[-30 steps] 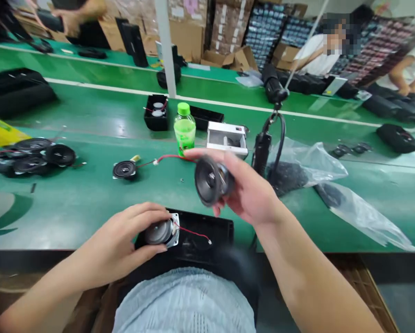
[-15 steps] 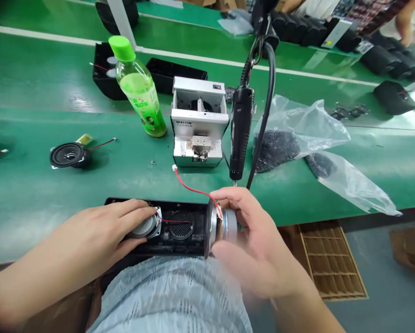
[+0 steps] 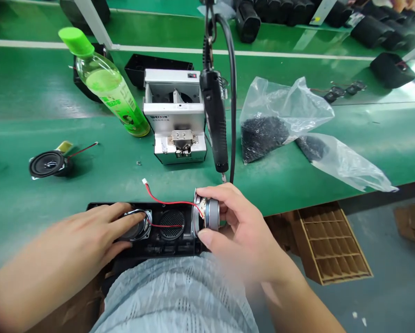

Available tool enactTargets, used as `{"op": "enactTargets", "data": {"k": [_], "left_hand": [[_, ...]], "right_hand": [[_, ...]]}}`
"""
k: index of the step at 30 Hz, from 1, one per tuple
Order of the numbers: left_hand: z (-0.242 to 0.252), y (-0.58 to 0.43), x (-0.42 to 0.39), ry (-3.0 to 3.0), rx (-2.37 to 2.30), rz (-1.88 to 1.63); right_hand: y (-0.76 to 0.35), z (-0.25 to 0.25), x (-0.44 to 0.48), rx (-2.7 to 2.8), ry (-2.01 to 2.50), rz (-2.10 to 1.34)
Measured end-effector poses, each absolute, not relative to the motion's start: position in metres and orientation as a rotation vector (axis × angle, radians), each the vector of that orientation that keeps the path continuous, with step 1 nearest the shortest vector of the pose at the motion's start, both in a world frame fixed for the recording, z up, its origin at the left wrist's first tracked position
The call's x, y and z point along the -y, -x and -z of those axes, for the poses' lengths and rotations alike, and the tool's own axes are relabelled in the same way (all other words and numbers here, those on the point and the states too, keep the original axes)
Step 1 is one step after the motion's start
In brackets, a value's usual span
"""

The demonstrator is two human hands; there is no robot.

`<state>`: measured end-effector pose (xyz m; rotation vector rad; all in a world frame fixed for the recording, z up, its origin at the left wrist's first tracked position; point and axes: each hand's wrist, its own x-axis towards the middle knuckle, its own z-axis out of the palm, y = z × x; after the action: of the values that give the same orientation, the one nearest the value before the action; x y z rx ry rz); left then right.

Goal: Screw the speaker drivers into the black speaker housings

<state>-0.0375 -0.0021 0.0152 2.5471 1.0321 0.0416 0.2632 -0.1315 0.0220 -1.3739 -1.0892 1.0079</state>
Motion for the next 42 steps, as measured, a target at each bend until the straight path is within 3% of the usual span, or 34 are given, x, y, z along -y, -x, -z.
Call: {"op": "enactTargets", "data": {"k": [5,12,21,29,42], "left_hand": [[-0.04,0.019,0.007,-2.911,-0.876,0.262],[-0.018,-0.03,0.012,-2.841,-0.665,0.521],[-0.016,0.028,-0.002,-2.716,-0.56,-0.298],[-0.013,0.039,-0.005,-2.758,-0.547,-0.332],[-0.001,0.041,-0.002,-2.701,-0.573,-0.441]], "right_hand": [[-0.261,-0.019,0.135,1.156,1.351,-1.013],[-0.247,-0.013,0.135,1.315,1.403,-1.003],[-0.243,-0.016,0.133,1.666,1.466,-0.964],[-0.23,-0.032,0.118,2.03,1.551,-0.896],[-0.207,-0.012,0.107,2.324,1.596,-0.025]]}}
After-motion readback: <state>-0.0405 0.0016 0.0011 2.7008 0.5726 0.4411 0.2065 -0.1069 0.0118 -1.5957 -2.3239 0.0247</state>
